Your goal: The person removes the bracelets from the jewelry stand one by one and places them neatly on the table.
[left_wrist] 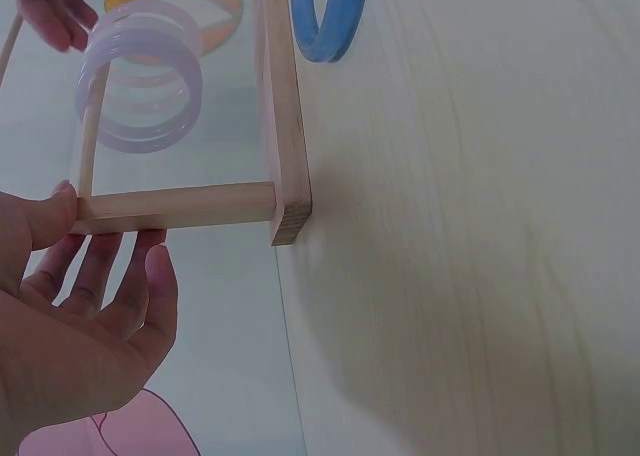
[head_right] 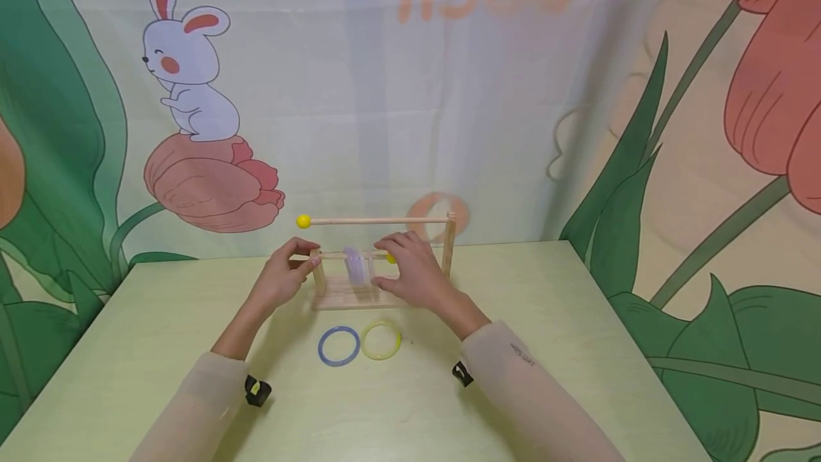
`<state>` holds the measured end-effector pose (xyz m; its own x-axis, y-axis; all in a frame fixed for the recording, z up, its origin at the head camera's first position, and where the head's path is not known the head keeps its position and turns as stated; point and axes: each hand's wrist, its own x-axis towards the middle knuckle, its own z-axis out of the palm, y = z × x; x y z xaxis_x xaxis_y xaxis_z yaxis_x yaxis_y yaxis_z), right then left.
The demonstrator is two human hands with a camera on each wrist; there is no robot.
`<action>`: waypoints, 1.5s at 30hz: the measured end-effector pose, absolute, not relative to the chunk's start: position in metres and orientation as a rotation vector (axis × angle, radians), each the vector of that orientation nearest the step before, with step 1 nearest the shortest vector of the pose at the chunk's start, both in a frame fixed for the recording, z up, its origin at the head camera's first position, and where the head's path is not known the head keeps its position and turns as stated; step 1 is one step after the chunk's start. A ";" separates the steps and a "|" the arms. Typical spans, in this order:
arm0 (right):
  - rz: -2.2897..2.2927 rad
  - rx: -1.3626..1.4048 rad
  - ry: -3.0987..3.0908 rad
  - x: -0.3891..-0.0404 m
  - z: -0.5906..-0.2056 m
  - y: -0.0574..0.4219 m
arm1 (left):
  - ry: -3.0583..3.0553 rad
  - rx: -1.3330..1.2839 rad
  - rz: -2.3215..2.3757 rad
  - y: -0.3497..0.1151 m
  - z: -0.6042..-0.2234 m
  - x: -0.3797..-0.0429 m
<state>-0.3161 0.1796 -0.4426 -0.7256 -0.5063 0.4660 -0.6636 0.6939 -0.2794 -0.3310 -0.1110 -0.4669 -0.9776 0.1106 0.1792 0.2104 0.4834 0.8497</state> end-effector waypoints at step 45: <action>0.387 0.938 -2.779 -0.346 -0.447 0.166 | -2.639 -0.276 -1.525 -0.111 -0.463 -0.329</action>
